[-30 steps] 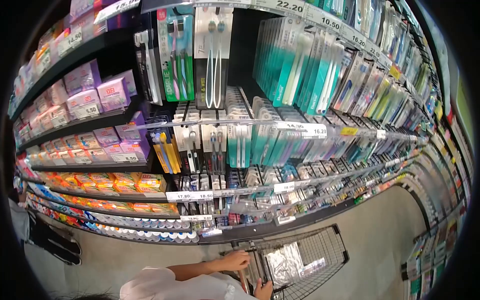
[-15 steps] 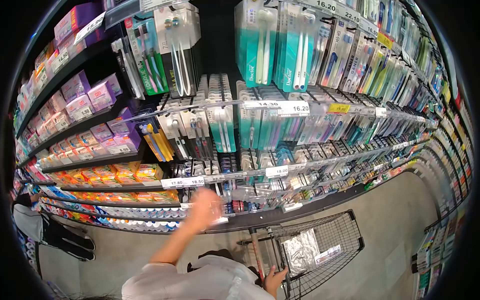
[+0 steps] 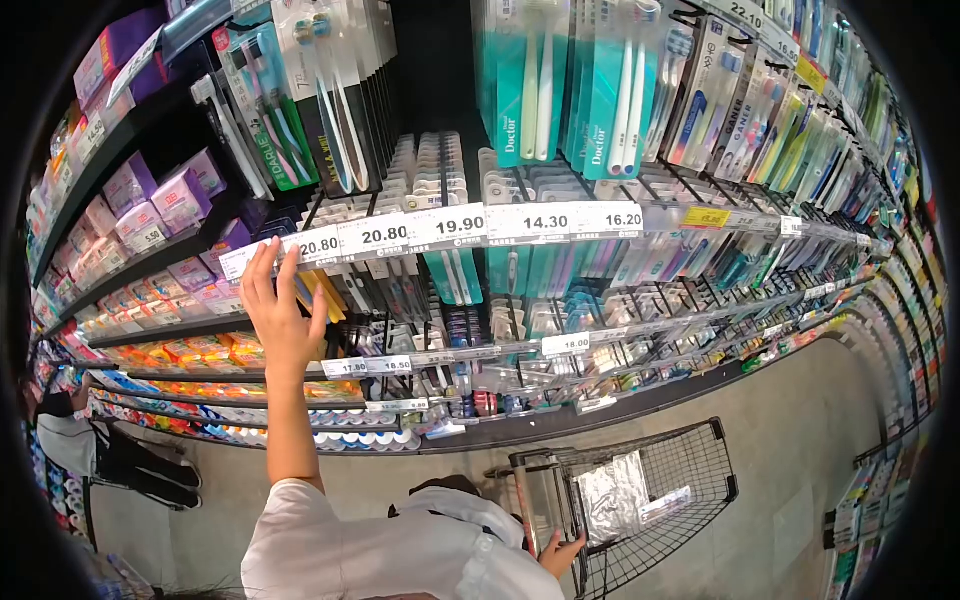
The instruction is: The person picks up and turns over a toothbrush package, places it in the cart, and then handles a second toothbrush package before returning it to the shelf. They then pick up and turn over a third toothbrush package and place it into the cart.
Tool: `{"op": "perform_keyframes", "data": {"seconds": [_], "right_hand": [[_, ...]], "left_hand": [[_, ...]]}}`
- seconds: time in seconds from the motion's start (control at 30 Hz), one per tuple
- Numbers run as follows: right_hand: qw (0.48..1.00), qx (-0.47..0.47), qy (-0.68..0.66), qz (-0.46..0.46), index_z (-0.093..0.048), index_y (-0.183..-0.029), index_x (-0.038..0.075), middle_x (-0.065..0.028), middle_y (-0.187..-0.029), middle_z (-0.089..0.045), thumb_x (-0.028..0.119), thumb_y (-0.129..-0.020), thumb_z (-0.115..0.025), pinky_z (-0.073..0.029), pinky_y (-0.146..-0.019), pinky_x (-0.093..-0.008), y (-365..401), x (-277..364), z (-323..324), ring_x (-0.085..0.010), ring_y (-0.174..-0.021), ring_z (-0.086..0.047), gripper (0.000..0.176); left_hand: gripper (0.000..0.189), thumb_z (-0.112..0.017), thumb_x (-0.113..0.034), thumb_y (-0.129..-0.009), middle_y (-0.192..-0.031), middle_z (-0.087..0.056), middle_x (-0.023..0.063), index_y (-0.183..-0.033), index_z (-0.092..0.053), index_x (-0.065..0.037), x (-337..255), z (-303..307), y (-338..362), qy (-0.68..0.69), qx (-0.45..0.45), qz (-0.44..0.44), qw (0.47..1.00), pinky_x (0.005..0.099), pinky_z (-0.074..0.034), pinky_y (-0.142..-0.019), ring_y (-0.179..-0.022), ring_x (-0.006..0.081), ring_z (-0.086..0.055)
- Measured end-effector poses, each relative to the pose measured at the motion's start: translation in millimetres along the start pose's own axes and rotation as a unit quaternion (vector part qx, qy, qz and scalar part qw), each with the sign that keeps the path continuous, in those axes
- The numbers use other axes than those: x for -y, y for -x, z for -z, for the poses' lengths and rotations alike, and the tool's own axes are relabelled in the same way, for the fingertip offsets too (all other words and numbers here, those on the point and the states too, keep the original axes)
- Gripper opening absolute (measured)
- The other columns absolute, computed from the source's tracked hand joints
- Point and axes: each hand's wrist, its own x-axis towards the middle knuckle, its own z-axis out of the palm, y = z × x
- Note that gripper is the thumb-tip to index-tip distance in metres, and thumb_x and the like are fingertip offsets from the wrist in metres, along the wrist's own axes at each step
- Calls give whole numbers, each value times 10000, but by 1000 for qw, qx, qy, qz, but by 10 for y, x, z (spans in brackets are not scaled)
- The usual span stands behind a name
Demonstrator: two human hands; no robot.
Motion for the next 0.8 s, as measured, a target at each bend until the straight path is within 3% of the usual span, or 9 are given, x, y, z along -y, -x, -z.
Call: {"op": "perform_keyframes", "data": {"seconds": [0.2,0.27,0.4,0.47,0.53,0.57,0.63,0.67,0.8], "right_hand": [[999,-31,18,19,-305,-1266,-52,-195,-805,-535,245,-865,-552,-422,-648,-388,-19,57,-64,-306,-694,-533,557],[998,-34,46,9,-339,-1217,-74,-252,-919,-522,232,-862,-547,-404,-734,-421,-12,26,-66,-360,-810,-522,512],[995,-71,59,48,-384,-1168,-92,-304,-1041,-488,205,-852,-549,-354,-858,-455,-103,-28,-125,-437,-980,-463,464],[988,-105,77,84,-396,-1156,-93,-297,-1036,-493,200,-850,-552,-360,-860,-455,-143,-69,-110,-441,-979,-467,451],[986,-113,89,87,-414,-1135,-90,-289,-1029,-498,201,-845,-567,-362,-865,-458,-213,-97,-83,-437,-973,-474,439],[987,-102,90,86,-425,-1110,-85,-287,-1017,-501,217,-842,-578,-372,-854,-459,-251,-104,-44,-431,-957,-483,432],[992,-78,80,61,-429,-1100,-82,-283,-1009,-502,226,-840,-585,-383,-835,-461,-286,-49,48,-432,-949,-485,433],[994,-66,75,51,-430,-1095,-81,-281,-1005,-502,231,-838,-589,-388,-825,-461,-317,-9,91,-433,-945,-486,433],[996,-17,74,53,-439,-1085,-48,-259,-972,-509,282,-831,-602,-411,-787,-465,-509,-136,368,-430,-928,-494,447]], "left_hand": [[604,-624,-150,-706,-1329,-388,176,-1275,-441,-68,-364,-239,118,65,-53,-52,995,535,-170,-1059,-1274,407,-288],[636,-618,-170,-705,-1398,-338,158,-1308,-424,-114,-531,-284,51,38,61,-69,995,556,-88,-1076,-1322,374,-255],[602,-622,-106,-714,-1361,-385,172,-1285,-433,-78,-661,-444,138,58,17,-27,998,557,-95,-1073,-1306,384,-279],[498,-590,-99,-738,-1273,-463,184,-1219,-473,-47,-877,-429,289,184,-56,-31,981,549,-185,-1047,-1243,396,-357],[373,-564,-83,-742,-1155,-531,179,-1111,-541,-29,-1352,-508,662,352,-17,-94,931,528,-335,-944,-1087,394,-482],[254,-554,-58,-723,-1024,-586,139,-973,-595,-33,-1677,-691,885,537,67,-148,828,474,-427,-819,-934,339,-555],[159,-622,-28,-661,-836,-599,76,-813,-587,-56,-2608,-770,1292,596,232,-146,755,388,-462,-784,-848,253,-578],[166,-646,-88,-658,-827,-574,80,-811,-587,-63,-2977,-960,1643,613,294,-229,697,374,-445,-790,-828,260,-561],[212,-641,-179,-667,-802,-524,85,-832,-567,-67,-3954,-1284,2853,521,440,-297,668,380,-408,-765,-808,265,-528]]}}
